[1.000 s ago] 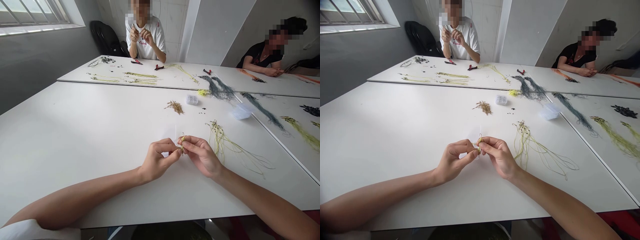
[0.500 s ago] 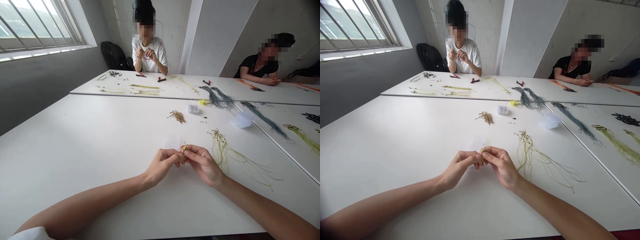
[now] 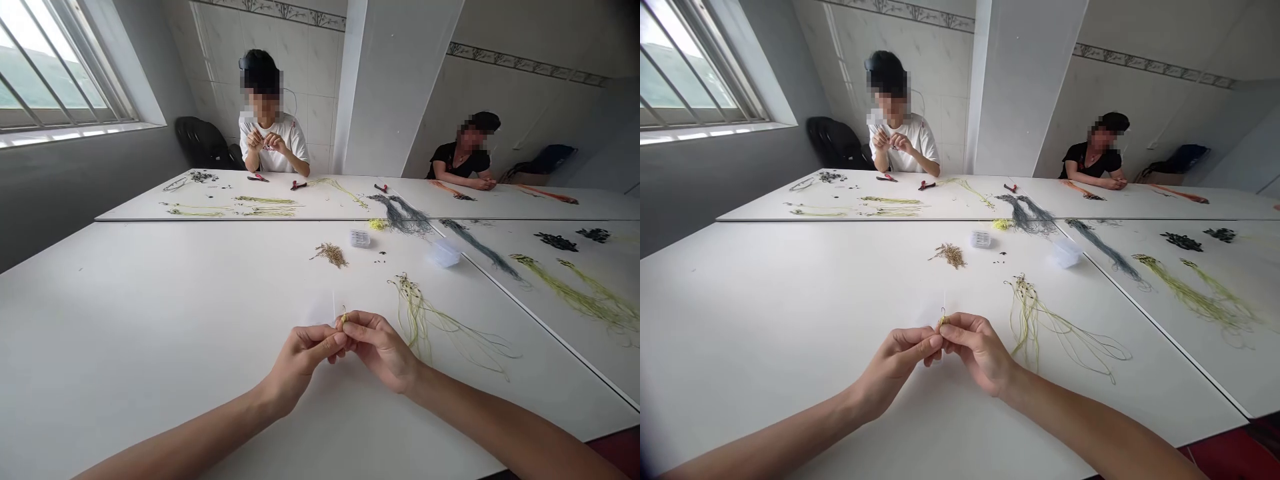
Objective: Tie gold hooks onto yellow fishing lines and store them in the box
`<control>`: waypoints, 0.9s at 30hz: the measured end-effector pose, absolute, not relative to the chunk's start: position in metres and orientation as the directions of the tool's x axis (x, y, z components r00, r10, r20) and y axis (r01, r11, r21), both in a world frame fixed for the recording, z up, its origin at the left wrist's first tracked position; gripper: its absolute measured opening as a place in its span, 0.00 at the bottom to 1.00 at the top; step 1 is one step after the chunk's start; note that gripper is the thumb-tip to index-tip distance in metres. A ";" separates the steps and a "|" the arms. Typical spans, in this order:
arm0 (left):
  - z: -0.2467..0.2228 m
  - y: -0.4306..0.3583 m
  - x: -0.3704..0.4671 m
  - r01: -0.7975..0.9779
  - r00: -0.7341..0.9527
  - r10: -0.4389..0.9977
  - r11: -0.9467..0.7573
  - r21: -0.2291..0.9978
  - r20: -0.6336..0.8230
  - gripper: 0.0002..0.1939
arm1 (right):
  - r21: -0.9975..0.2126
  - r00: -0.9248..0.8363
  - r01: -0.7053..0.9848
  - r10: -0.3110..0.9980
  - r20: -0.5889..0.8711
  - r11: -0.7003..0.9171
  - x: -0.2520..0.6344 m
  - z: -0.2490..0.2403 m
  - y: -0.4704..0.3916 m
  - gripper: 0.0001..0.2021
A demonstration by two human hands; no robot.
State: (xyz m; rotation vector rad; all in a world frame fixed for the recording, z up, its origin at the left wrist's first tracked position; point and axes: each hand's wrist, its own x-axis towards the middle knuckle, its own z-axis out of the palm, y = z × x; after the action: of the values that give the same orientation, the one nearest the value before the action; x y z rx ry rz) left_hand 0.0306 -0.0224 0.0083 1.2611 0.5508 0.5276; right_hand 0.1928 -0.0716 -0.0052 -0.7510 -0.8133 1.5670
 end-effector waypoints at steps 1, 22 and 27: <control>0.009 -0.022 0.031 -0.068 0.759 0.645 0.220 0.973 -0.093 0.16 | -0.822 -0.140 -0.560 0.990 -0.033 -0.106 0.193 -0.006 -0.071 0.05; 0.000 -0.030 0.032 -0.101 0.735 0.672 0.236 0.966 -0.087 0.12 | -0.836 -0.152 -0.522 0.983 -0.105 -0.170 0.197 -0.015 -0.079 0.03; 0.022 -0.024 0.034 0.081 0.708 0.705 -0.041 0.996 -0.029 0.14 | -0.857 -0.062 -0.484 0.983 -0.170 -0.179 0.207 -0.020 -0.077 0.03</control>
State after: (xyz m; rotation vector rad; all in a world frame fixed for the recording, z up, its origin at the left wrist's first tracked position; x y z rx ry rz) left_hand 0.0336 -0.0237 0.0216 1.5517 0.6648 0.5685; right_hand 0.2066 -0.0770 -0.0195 -0.9361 -0.7427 1.5505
